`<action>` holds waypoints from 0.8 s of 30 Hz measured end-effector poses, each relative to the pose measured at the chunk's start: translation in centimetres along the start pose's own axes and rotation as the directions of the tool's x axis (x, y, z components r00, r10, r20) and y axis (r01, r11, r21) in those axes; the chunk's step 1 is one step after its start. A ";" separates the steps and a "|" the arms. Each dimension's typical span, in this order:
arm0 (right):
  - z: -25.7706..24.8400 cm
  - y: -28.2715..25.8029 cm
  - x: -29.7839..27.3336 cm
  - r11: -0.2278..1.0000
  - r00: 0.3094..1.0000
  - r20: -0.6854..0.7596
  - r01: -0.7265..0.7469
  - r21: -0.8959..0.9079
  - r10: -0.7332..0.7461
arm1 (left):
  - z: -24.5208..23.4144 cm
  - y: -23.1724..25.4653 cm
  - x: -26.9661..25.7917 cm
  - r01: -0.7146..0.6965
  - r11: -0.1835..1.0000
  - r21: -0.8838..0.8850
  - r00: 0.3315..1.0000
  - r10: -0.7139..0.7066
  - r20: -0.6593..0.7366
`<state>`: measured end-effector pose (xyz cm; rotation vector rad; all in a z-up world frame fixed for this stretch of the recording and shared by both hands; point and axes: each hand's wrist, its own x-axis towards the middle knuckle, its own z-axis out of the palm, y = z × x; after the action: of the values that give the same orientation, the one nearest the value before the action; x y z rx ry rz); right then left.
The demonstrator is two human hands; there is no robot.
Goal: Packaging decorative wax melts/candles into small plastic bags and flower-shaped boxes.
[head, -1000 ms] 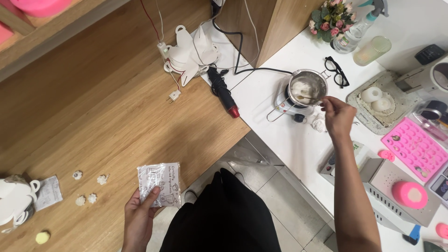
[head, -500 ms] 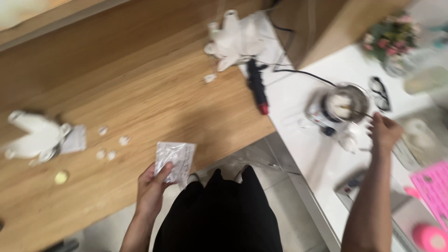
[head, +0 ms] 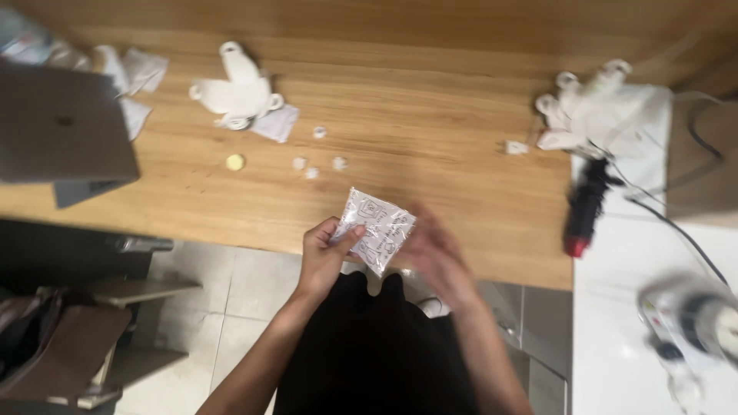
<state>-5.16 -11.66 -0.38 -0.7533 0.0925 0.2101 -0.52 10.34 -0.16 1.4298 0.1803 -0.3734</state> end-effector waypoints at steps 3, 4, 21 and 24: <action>2.8 3.2 3.4 0.991 0.991 -0.026 -0.130 -0.037 0.129 | -3.2 -0.5 -0.2 -0.043 0.999 0.013 0.994 0.044 -0.097; 1.7 4.3 4.5 0.989 0.990 -0.009 -0.144 -0.046 0.143 | -4.4 -0.3 -0.2 -0.050 0.999 0.004 0.992 0.050 -0.118; -5.4 14.4 29.6 0.696 0.981 -0.122 0.015 -0.718 -0.148 | -19.2 1.9 0.6 0.038 0.999 -0.031 0.952 -0.046 -0.302; -4.1 14.5 34.0 -0.036 0.964 -0.009 -0.020 -0.999 -0.266 | -20.9 2.7 0.8 0.006 0.998 0.055 0.945 0.012 -0.326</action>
<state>24.74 1.13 -18.44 -2.3673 0.0446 -0.0440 3.28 31.07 -0.88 1.5410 0.4393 -0.1362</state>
